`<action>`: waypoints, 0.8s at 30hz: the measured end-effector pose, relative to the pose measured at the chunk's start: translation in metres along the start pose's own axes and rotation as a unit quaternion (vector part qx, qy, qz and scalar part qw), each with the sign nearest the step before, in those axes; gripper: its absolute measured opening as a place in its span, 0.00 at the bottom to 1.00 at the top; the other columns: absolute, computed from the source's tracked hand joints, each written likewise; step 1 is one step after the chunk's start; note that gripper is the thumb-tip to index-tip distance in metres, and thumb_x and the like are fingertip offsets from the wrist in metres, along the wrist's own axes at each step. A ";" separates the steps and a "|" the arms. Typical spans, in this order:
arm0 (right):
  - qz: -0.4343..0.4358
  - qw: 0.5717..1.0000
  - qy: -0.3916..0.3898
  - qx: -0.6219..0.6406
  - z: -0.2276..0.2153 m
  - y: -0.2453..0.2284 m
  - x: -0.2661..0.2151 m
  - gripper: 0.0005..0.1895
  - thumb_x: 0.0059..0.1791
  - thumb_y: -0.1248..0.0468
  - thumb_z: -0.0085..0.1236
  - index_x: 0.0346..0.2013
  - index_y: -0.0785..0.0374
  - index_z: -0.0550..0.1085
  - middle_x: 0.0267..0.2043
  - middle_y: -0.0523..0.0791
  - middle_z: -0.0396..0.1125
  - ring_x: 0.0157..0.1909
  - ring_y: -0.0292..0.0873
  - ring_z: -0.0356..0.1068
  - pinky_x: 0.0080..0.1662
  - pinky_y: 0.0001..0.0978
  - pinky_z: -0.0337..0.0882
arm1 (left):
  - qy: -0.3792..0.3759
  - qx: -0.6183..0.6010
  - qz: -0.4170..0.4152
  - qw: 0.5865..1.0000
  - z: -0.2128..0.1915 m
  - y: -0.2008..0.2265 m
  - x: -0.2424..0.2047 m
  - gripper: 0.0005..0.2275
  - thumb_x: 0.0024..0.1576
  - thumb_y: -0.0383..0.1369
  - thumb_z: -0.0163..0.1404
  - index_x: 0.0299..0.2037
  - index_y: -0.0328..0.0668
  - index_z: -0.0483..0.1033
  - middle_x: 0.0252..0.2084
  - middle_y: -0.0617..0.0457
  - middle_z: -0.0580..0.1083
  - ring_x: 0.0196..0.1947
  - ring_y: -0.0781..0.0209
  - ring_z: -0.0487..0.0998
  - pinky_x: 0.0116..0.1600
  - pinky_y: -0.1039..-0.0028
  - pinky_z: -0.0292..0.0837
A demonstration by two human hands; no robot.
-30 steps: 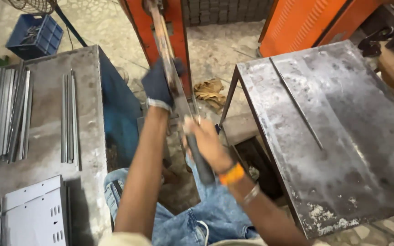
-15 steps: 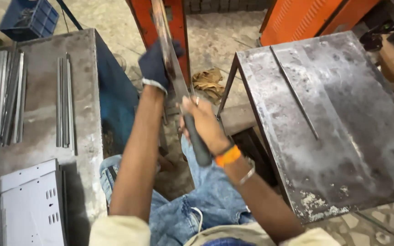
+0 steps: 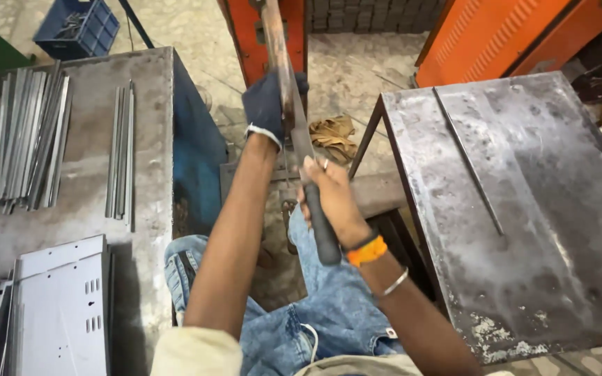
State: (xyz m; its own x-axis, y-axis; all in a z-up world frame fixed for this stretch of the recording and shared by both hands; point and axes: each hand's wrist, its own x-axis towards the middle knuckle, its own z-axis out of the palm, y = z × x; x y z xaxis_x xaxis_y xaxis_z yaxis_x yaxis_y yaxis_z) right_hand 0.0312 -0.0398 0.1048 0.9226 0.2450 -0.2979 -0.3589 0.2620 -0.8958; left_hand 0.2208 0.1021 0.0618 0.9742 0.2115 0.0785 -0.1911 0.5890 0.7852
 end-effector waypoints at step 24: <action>-0.337 0.799 -0.153 -0.473 -0.130 -0.067 -0.042 0.35 0.50 0.64 0.61 0.71 0.61 0.62 0.50 0.47 0.69 0.51 0.41 0.67 0.51 0.40 0.69 | -0.101 -0.093 -0.095 0.986 -0.020 0.009 -0.047 0.14 0.65 0.41 0.48 0.43 0.36 0.75 0.34 0.46 0.78 0.36 0.53 0.80 0.48 0.61 0.76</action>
State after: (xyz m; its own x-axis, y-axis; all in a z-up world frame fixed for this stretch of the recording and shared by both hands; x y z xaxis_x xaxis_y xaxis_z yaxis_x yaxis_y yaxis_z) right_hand 0.0346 -0.1891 0.1348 0.7316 0.6007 0.3224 0.6065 -0.3577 -0.7100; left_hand 0.1714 0.1129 0.0528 0.9949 -0.0658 0.0762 -0.0027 0.7393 0.6734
